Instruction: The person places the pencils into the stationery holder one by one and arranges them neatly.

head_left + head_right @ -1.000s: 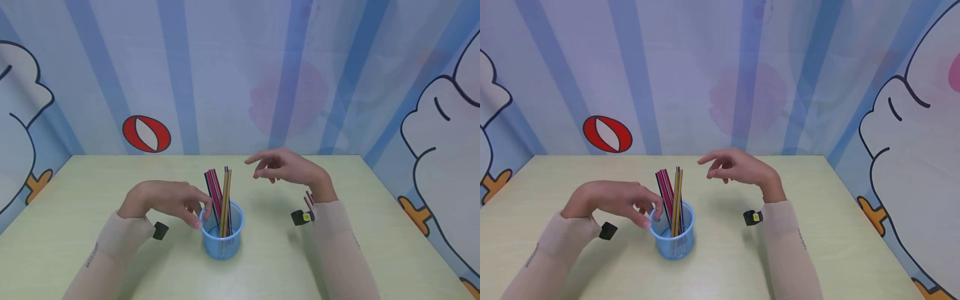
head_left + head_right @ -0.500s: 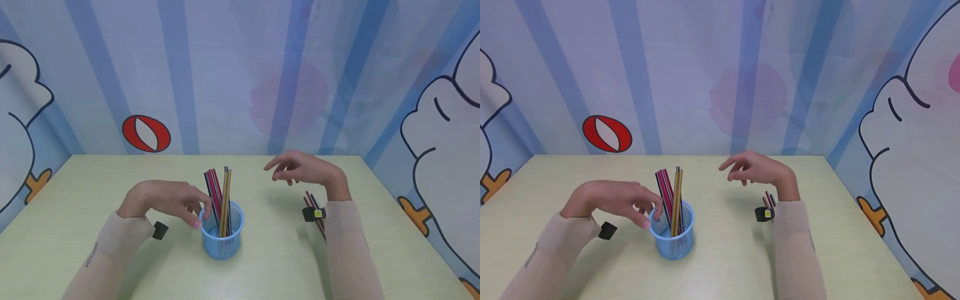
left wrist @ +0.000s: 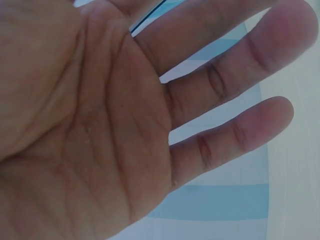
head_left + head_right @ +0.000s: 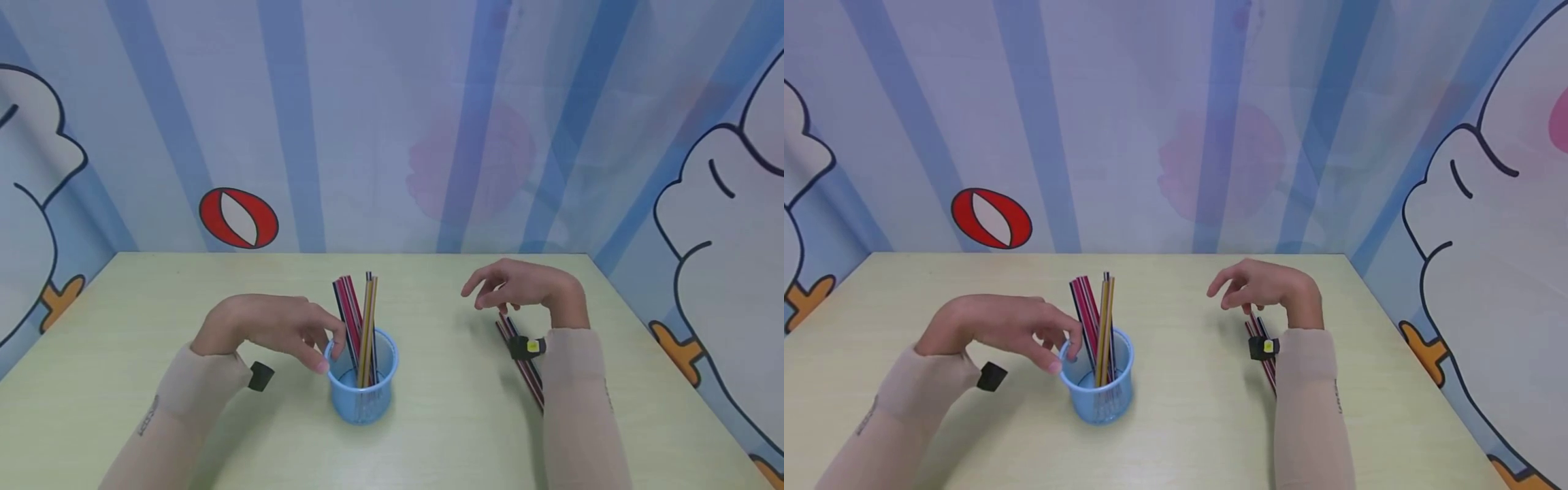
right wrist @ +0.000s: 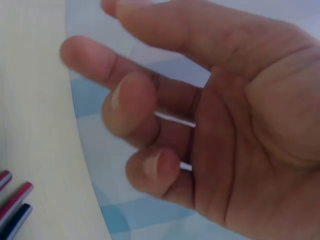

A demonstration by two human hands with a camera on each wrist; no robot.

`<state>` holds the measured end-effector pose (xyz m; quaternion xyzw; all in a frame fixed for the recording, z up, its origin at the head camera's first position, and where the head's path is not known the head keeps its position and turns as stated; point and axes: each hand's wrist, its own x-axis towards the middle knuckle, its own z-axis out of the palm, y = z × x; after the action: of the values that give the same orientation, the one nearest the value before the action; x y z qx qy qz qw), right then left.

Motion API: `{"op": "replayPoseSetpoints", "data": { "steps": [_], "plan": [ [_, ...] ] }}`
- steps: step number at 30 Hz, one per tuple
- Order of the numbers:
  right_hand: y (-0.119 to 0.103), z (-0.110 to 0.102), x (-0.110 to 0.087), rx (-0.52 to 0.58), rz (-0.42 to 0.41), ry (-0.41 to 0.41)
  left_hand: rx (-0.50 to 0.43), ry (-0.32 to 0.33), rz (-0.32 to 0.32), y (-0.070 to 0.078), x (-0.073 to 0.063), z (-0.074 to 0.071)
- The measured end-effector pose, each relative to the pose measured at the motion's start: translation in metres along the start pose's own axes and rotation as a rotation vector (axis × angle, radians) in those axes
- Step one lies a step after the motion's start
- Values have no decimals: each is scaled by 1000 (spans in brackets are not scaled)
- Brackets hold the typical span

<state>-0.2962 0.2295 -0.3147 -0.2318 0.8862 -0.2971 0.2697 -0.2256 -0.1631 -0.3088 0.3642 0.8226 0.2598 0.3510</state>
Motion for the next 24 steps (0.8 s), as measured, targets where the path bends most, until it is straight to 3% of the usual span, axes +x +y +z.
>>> {"op": "replayPoseSetpoints", "data": {
  "steps": [10,17,24],
  "plan": [
    [5,1,-7,-79,179,-22,12,6,11,0,-1,0],
    [21,1,-6,-23,301,-42,14,9,21,-2,0,1],
    [28,7,0,22,358,-24,6,4,8,-1,0,1]
  ]
}}
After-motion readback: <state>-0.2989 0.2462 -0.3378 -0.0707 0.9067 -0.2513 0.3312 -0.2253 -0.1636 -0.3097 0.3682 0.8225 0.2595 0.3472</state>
